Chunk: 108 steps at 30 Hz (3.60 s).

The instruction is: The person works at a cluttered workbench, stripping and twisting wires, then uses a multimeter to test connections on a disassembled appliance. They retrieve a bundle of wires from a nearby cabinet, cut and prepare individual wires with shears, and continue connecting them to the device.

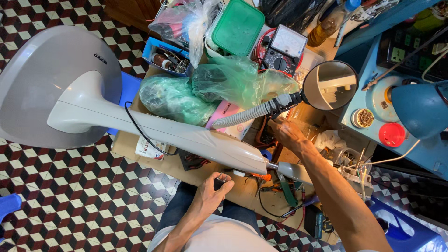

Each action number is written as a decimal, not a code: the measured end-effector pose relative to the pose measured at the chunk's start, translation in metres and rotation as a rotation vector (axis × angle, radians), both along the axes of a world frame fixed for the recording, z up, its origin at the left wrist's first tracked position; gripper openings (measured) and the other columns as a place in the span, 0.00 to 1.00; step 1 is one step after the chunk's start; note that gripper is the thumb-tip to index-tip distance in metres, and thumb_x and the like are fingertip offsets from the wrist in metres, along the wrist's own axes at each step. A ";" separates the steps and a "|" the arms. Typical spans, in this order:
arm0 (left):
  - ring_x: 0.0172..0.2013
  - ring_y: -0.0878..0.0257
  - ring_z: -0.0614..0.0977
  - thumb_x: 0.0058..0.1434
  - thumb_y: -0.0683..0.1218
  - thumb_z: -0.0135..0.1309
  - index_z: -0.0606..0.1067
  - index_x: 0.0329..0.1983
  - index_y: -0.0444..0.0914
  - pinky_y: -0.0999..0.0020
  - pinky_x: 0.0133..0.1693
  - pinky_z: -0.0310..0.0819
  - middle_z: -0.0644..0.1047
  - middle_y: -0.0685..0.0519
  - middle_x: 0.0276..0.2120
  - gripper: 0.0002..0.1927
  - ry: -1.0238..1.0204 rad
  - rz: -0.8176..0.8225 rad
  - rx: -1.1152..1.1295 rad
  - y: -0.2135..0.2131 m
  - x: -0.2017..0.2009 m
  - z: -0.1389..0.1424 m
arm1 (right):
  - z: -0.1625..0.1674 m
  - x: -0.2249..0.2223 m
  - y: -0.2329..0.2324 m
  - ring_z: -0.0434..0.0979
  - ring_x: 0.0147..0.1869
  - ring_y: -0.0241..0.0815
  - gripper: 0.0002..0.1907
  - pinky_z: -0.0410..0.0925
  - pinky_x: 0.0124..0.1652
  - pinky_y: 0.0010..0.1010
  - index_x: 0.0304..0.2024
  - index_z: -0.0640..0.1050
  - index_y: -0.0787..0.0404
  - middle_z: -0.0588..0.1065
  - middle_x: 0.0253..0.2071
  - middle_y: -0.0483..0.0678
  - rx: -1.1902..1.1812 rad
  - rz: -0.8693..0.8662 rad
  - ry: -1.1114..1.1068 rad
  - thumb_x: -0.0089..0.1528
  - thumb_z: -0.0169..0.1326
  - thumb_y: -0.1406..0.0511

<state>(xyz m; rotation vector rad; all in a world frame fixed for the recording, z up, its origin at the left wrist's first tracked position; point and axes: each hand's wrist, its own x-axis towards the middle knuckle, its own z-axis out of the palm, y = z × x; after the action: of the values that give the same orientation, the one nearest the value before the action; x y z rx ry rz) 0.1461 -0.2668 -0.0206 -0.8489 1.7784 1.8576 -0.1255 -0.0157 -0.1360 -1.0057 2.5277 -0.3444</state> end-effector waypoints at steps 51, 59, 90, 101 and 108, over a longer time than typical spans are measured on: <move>0.51 0.45 0.78 0.62 0.59 0.53 0.73 0.56 0.39 0.50 0.53 0.71 0.77 0.40 0.49 0.26 0.472 -0.851 -0.778 0.029 -0.054 -0.207 | 0.043 0.378 -0.068 0.74 0.27 0.36 0.19 0.66 0.27 0.26 0.55 0.77 0.69 0.80 0.34 0.52 -0.656 -1.595 -0.971 0.64 0.52 0.65; 0.37 0.48 0.84 0.52 0.60 0.60 0.81 0.40 0.41 0.55 0.41 0.76 0.82 0.44 0.32 0.21 0.058 -0.357 -0.433 0.008 0.011 -0.166 | 0.025 0.389 -0.045 0.74 0.28 0.34 0.19 0.67 0.28 0.24 0.55 0.77 0.67 0.80 0.35 0.52 -0.598 -1.518 -0.953 0.64 0.52 0.64; 0.28 0.64 0.77 0.59 0.51 0.63 0.78 0.34 0.38 0.67 0.32 0.71 0.78 0.53 0.29 0.12 0.116 -0.263 -0.133 0.029 -0.025 -0.187 | 0.035 0.271 0.046 0.78 0.41 0.52 0.16 0.73 0.41 0.42 0.48 0.78 0.59 0.74 0.51 0.50 0.001 -0.786 0.471 0.57 0.56 0.72; 0.24 0.66 0.79 0.63 0.52 0.59 0.75 0.39 0.37 0.75 0.18 0.59 0.82 0.46 0.30 0.14 -0.193 0.002 0.442 0.013 -0.032 -0.143 | -0.009 0.310 -0.031 0.83 0.49 0.54 0.28 0.73 0.50 0.41 0.56 0.79 0.67 0.81 0.50 0.62 -0.742 -1.828 -0.514 0.68 0.53 0.49; 0.23 0.66 0.73 0.67 0.50 0.51 0.73 0.41 0.39 0.76 0.17 0.54 0.78 0.49 0.30 0.09 -0.187 0.078 0.541 -0.010 -0.038 -0.179 | -0.009 0.267 -0.087 0.75 0.57 0.43 0.19 0.64 0.57 0.38 0.54 0.73 0.62 0.79 0.51 0.51 -1.992 -1.746 -0.824 0.65 0.57 0.59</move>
<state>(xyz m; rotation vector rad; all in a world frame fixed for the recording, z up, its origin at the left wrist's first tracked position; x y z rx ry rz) 0.1084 -0.2765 -0.1995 -0.8474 1.0630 2.0838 0.1416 -0.1032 -0.1446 1.2467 0.7770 -2.8444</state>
